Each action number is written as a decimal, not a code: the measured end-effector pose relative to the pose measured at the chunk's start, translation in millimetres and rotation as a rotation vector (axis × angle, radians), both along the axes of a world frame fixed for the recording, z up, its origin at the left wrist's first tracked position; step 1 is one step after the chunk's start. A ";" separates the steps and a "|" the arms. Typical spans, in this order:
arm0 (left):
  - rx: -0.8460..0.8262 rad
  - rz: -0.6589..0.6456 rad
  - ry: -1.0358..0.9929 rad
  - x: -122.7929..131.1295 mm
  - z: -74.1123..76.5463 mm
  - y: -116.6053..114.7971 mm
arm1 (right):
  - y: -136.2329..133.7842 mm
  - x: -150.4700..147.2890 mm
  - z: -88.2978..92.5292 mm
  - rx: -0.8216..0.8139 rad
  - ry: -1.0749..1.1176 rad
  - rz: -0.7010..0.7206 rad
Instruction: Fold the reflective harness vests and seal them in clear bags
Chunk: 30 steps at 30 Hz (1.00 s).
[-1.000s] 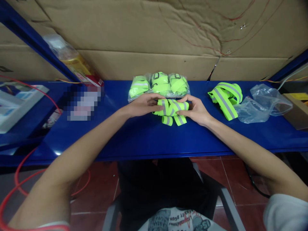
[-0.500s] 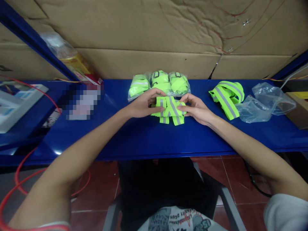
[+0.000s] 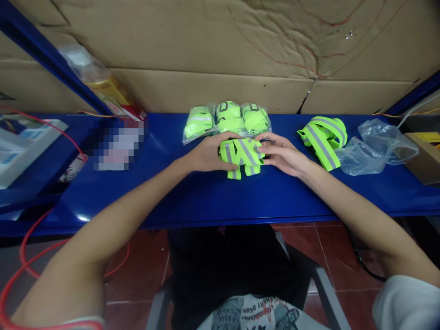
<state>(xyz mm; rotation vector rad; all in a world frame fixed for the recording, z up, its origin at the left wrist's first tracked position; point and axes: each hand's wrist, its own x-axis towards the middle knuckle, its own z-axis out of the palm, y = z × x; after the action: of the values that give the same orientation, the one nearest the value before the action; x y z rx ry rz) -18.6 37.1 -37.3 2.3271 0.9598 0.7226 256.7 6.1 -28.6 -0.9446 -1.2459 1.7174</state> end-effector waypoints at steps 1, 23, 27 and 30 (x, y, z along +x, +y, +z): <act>-0.006 0.006 -0.010 1.0 -1.5 -0.3 | -0.6 -2.4 -1.8 -0.021 0.043 -0.016; 0.101 -0.054 -0.082 1.2 -4.1 0.0 | 9.5 15.9 -3.1 0.807 -0.584 -0.035; 0.153 -0.059 -0.126 3.8 -4.0 -3.7 | 5.8 5.2 -12.6 0.675 -0.459 0.050; 0.173 -0.035 -0.133 6.1 -4.8 -6.1 | 6.6 2.7 -14.3 0.527 -0.365 0.071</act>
<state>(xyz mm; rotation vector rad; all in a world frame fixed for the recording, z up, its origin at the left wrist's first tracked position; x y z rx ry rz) -12.5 31.0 -42.2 2.4010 0.8247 0.9669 259.4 12.7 -42.8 -0.9142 -1.8713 1.1918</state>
